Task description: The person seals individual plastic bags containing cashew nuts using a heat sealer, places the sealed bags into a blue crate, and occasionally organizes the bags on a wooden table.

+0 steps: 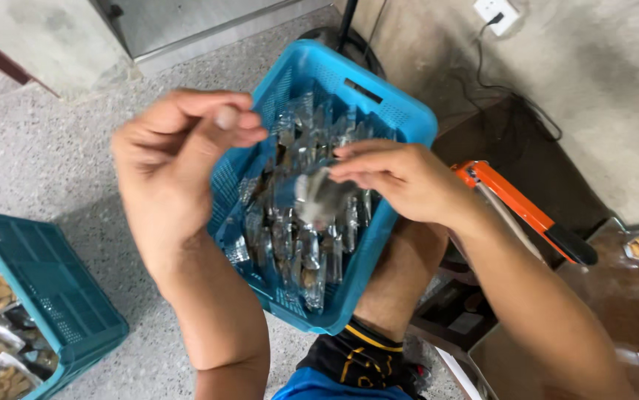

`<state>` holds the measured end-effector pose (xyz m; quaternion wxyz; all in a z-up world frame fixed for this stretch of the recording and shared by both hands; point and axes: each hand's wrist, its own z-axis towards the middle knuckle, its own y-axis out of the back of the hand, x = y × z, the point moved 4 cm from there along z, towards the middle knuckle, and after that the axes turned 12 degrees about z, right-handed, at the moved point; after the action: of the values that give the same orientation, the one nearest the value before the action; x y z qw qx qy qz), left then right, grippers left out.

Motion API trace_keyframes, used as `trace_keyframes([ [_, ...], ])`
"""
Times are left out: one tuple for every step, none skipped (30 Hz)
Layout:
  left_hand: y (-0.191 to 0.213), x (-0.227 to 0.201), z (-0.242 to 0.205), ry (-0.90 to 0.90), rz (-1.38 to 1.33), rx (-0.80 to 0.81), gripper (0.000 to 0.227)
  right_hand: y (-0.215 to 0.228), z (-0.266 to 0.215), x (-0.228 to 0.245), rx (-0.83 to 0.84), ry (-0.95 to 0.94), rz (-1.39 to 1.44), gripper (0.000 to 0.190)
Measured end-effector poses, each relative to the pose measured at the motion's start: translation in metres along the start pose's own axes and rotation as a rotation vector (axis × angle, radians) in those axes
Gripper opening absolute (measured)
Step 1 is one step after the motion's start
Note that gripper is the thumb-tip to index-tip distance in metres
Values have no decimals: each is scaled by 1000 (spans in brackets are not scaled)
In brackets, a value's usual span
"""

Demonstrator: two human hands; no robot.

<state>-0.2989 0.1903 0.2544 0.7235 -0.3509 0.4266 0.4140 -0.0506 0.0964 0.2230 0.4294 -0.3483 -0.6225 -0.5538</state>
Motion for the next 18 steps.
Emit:
trace_keyframes([
  [10,-6,1,-38,11,-25,9,-13,17,-4,20,65,25,27],
  [16,-6,3,-56,29,-49,9,-26,33,-10,40,130,52,25],
  [22,-6,5,-76,47,-71,9,-38,47,-18,50,129,69,25],
  [27,0,11,-77,72,-94,10,-50,60,-28,60,128,86,25],
  [33,7,17,-78,99,-116,11,-63,71,-38,70,127,106,25],
  [36,18,23,-48,109,-110,10,-77,81,-48,90,121,173,26],
  [36,32,31,-25,120,-103,10,-91,91,-58,108,121,237,27],
  [37,45,37,-3,131,-96,10,-103,99,-67,126,121,301,28],
  [39,59,41,17,116,-90,10,-114,104,-75,156,112,264,28],
  [40,73,44,37,101,-84,10,-124,109,-83,186,104,226,28],
  [41,88,43,70,83,-74,11,-134,110,-91,213,82,195,29],
  [42,103,44,98,-10,-83,12,-139,115,-96,197,151,153,26],
  [42,117,41,134,-105,-93,13,-142,118,-99,182,211,114,24],
  [42,129,38,170,-200,-105,14,-144,121,-103,167,271,75,21],
  [42,138,36,181,-181,-112,14,-143,126,-107,160,288,56,27],
  [42,145,35,192,-163,-118,14,-140,131,-110,152,305,36,33],
  [45,149,33,198,-133,-128,14,-141,137,-111,148,333,21,40],
  [49,149,29,183,-187,-115,14,-139,139,-115,88,266,70,41],
])
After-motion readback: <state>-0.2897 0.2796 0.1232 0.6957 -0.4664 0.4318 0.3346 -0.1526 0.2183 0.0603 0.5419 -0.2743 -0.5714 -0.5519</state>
